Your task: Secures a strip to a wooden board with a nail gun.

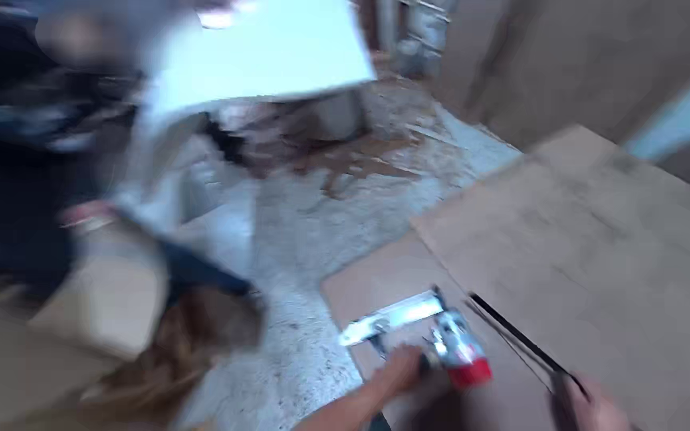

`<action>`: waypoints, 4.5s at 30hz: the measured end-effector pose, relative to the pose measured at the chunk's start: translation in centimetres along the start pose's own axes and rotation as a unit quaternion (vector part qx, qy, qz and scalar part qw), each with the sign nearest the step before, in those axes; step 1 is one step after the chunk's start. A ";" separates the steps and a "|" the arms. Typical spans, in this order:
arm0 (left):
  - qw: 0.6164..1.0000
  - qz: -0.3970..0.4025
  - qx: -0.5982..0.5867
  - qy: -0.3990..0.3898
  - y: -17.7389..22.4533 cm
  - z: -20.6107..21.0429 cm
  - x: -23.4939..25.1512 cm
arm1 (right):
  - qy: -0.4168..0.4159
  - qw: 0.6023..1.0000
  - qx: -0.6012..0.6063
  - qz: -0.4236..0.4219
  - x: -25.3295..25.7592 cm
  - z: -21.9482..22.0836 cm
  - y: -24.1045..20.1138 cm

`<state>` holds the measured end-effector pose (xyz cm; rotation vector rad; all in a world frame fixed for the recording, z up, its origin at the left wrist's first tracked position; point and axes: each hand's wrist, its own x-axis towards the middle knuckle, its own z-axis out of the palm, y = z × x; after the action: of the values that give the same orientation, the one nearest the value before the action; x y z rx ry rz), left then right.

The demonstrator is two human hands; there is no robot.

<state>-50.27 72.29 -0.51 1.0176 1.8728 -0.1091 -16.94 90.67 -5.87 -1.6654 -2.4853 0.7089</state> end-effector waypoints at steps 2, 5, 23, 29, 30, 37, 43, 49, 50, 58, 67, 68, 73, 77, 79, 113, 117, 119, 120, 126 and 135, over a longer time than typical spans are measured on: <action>0.999 -0.037 0.005 -0.018 3.7 -0.1 -0.1 | 0.026 0.999 -0.002 0.023 -1.9 1.3 1.8; 0.996 -0.058 0.062 -0.027 5.1 1.2 1.2 | 0.063 0.997 -0.017 0.041 -3.6 2.7 4.1; 0.900 0.267 0.338 0.064 6.1 -0.8 7.6 | 0.090 0.993 0.045 0.055 -2.4 6.3 9.4; 0.898 0.296 0.320 0.056 10.8 3.1 11.5 | 0.087 0.993 0.036 0.068 -2.2 6.8 9.8; 0.907 0.282 0.308 0.054 11.2 3.9 11.7 | 0.106 0.992 0.036 0.062 -2.3 7.1 9.9; 0.895 0.321 0.294 0.101 11.1 4.7 13.2 | 0.158 0.986 0.053 0.027 -2.6 7.5 10.2; 0.866 0.376 0.318 0.087 9.9 4.0 14.3 | 0.159 0.985 0.044 0.042 -3.5 7.7 9.0; 0.866 0.388 0.299 0.104 11.6 3.3 14.0 | 0.148 0.987 0.041 0.041 -3.2 7.7 9.6; 0.868 0.381 0.300 0.104 12.0 3.1 13.9 | 0.149 0.987 0.037 0.036 -3.1 7.7 9.8; 0.849 0.375 0.347 0.135 12.8 3.0 14.0 | 0.148 0.988 0.031 0.040 -3.3 7.8 9.9; 0.837 0.314 0.440 0.084 16.9 -0.5 14.4 | 0.120 0.990 0.036 0.061 -2.8 7.6 9.8; 0.838 0.319 0.434 0.089 17.0 -0.7 15.1 | 0.115 0.991 0.035 0.064 -2.8 7.6 9.7; 0.843 0.309 0.433 0.078 18.6 -1.1 16.0 | 0.140 0.988 0.010 0.063 -2.8 7.6 9.5; 0.860 0.256 0.441 0.022 20.6 -0.8 15.7 | 0.145 0.988 0.020 0.055 -2.6 7.3 9.5; 0.859 0.249 0.447 0.017 21.3 -0.2 15.9 | 0.152 0.987 0.015 0.051 -2.5 7.2 9.6; 0.880 0.308 0.074 0.353 9.6 -4.4 14.7 | 0.215 0.975 -0.025 0.053 -2.6 8.4 9.0; 0.924 0.103 -0.004 0.368 6.2 -9.6 19.1 | 0.199 0.978 -0.021 0.057 -2.6 8.3 8.9; 0.948 0.028 0.023 0.317 4.9 -11.4 20.8 | 0.195 0.979 -0.023 0.056 -2.5 8.4 8.8; 0.956 0.014 0.043 0.288 4.4 -12.0 21.5 | 0.191 0.980 -0.023 0.055 -2.4 8.5 8.7; 0.975 -0.004 0.110 0.191 5.4 -12.7 21.5 | 0.154 0.981 -0.014 0.121 -3.2 5.5 11.0; 0.960 0.039 0.230 0.156 3.1 -11.9 24.2 | 0.064 0.857 -0.052 0.509 -9.6 -5.4 27.0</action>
<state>-61.01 94.46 -12.04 1.4941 2.1433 -0.3693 11.81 92.20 -10.23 -2.9224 -1.3973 0.4524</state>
